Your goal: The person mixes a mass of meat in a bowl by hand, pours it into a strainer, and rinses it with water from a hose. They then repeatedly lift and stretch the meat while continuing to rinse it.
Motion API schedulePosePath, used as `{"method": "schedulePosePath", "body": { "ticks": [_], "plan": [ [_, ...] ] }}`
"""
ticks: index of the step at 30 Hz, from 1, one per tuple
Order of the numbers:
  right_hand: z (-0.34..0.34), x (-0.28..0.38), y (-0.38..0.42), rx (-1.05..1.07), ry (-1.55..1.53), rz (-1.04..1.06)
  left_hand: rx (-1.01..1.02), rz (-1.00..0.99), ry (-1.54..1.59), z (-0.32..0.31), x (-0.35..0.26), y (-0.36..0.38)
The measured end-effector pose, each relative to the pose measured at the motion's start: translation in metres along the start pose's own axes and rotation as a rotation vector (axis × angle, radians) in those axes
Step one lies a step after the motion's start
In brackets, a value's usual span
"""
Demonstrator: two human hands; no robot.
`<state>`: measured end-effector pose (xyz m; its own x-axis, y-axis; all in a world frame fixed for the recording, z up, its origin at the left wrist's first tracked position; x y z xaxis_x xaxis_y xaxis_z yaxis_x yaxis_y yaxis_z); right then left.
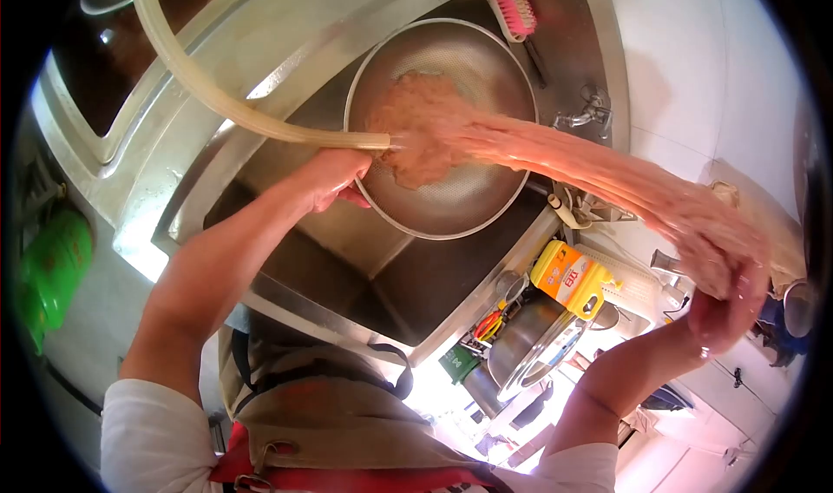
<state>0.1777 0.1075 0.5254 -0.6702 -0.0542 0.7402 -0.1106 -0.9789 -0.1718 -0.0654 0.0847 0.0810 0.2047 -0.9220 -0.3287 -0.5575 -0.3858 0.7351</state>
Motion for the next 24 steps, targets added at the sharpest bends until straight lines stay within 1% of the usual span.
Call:
{"method": "schedulePosePath", "body": {
  "ticks": [1, 2, 3, 4, 7, 8, 10, 12, 13, 14, 16, 19, 21, 22, 24],
  "plan": [
    [-0.012, -0.012, 0.007, -0.055, 0.059, -0.038, -0.014, -0.017, -0.011, -0.002, -0.006, 0.005],
    [-0.041, -0.019, 0.012, -0.062, 0.279, -0.048, -0.023, -0.018, -0.008, -0.002, -0.007, 0.006],
    [-0.074, -0.031, 0.009, 0.107, 0.383, -0.231, -0.033, -0.015, -0.007, -0.001, -0.007, 0.006],
    [-0.114, -0.037, 0.012, 0.176, 0.327, -0.338, -0.042, -0.010, -0.006, -0.001, -0.006, 0.006],
    [-0.188, -0.084, 0.019, 0.583, 0.201, -0.247, -0.051, -0.008, -0.031, 0.000, -0.006, 0.006],
    [-0.207, -0.100, 0.024, 0.718, 0.176, -0.271, -0.047, 0.000, -0.014, 0.001, -0.004, 0.003],
    [-0.225, -0.127, 0.026, 0.598, 0.435, 0.075, -0.040, 0.017, 0.022, 0.002, 0.002, -0.001],
    [-0.252, -0.158, 0.022, 0.448, 0.599, -0.002, -0.089, 0.043, -0.057, 0.000, -0.006, 0.010],
    [-0.273, -0.173, 0.019, 0.425, 0.589, -0.044, -0.110, 0.054, -0.100, -0.001, -0.010, 0.013],
    [-0.295, -0.189, 0.017, 0.398, 0.580, -0.091, -0.087, 0.033, -0.072, 0.001, -0.003, 0.005],
    [-0.331, -0.219, 0.020, 0.299, 0.526, -0.175, -0.073, 0.050, -0.078, 0.002, 0.002, 0.003],
    [-0.368, -0.235, 0.009, 0.028, 0.564, -0.005, -0.063, 0.101, -0.028, 0.010, 0.015, -0.012],
    [-0.379, -0.226, 0.008, -0.011, 0.668, 0.113, -0.056, 0.058, 0.045, 0.007, 0.014, -0.009],
    [-0.382, -0.221, 0.011, -0.025, 0.720, 0.170, -0.023, 0.086, 0.040, 0.011, 0.021, -0.015],
    [-0.383, -0.213, 0.023, 0.168, 0.761, 0.171, -0.025, 0.089, 0.020, 0.003, 0.009, -0.005]
  ]
}}
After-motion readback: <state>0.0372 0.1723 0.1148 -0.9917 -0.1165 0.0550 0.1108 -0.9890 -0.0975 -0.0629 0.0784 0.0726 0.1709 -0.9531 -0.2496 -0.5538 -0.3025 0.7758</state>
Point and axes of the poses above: each hand's wrist, its own y-axis away from the middle knuckle, its own z-axis out of the back of the hand, x = y × z, the point moved 6 cm from there along -y, towards the middle knuckle, and after that the axes turned 4 degrees about y, right-handed, at the moved point
